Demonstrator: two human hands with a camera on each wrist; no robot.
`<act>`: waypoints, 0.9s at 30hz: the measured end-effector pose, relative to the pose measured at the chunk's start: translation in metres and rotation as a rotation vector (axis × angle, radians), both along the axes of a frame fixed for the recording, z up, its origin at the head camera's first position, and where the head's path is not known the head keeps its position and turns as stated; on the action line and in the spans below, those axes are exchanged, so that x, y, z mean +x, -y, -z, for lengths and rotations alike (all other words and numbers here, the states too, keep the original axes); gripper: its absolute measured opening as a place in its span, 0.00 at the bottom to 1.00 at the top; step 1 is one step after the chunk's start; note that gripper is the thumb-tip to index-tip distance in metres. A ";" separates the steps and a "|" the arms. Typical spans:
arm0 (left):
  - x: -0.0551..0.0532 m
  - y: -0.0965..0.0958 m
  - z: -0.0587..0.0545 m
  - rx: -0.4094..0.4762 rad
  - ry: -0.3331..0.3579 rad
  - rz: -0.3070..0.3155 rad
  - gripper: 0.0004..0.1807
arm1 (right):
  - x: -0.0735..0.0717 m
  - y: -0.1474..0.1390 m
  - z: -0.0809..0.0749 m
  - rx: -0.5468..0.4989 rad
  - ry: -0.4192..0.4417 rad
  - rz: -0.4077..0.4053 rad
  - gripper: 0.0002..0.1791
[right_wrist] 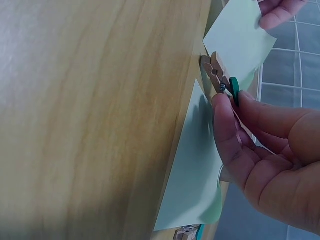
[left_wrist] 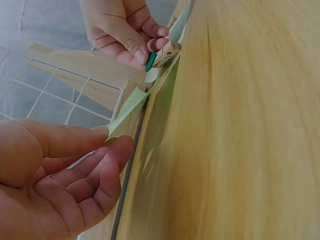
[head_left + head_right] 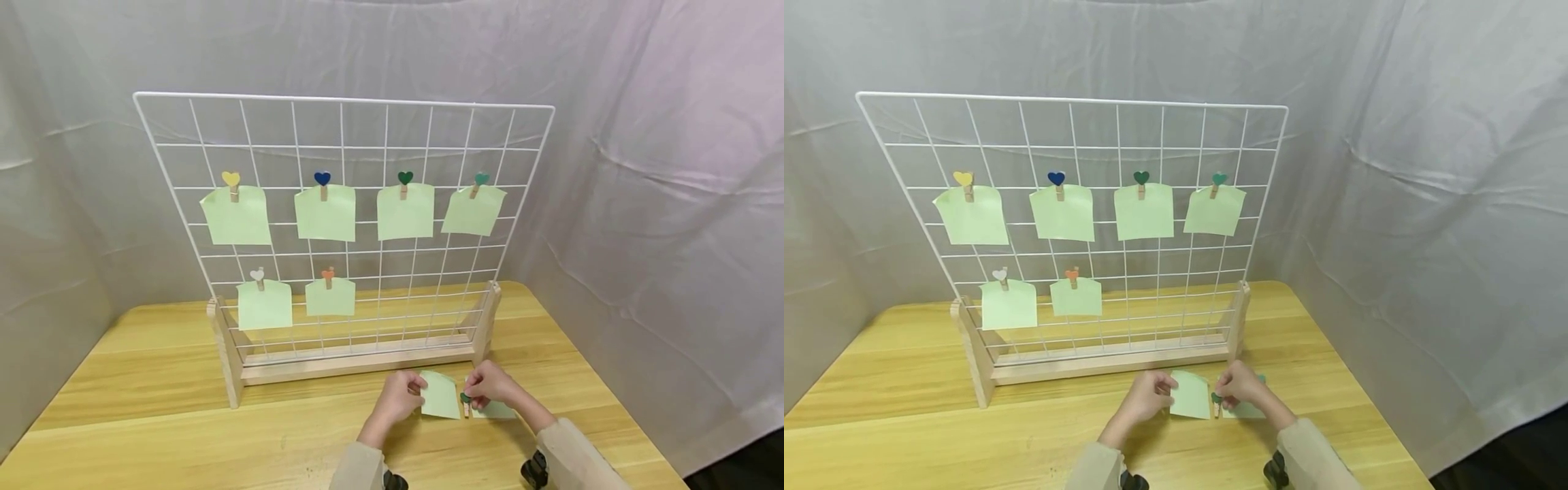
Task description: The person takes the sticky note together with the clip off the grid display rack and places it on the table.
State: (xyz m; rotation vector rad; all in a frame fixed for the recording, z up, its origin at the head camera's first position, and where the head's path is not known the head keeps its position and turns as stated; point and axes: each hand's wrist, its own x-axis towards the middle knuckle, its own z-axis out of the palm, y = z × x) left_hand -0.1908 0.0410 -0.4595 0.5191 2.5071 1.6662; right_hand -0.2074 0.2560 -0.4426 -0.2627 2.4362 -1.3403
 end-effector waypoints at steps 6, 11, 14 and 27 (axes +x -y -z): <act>0.001 0.001 -0.002 -0.031 0.005 0.018 0.08 | -0.002 0.000 0.003 0.007 -0.013 -0.014 0.05; 0.002 0.002 -0.001 -0.067 0.002 0.038 0.07 | -0.003 -0.001 0.007 0.006 -0.029 -0.024 0.05; 0.002 0.003 -0.001 -0.084 0.010 0.053 0.07 | -0.004 -0.001 0.008 0.007 -0.031 -0.026 0.05; 0.003 0.009 -0.006 -0.160 0.044 0.057 0.12 | -0.001 0.000 -0.001 0.043 -0.083 -0.041 0.05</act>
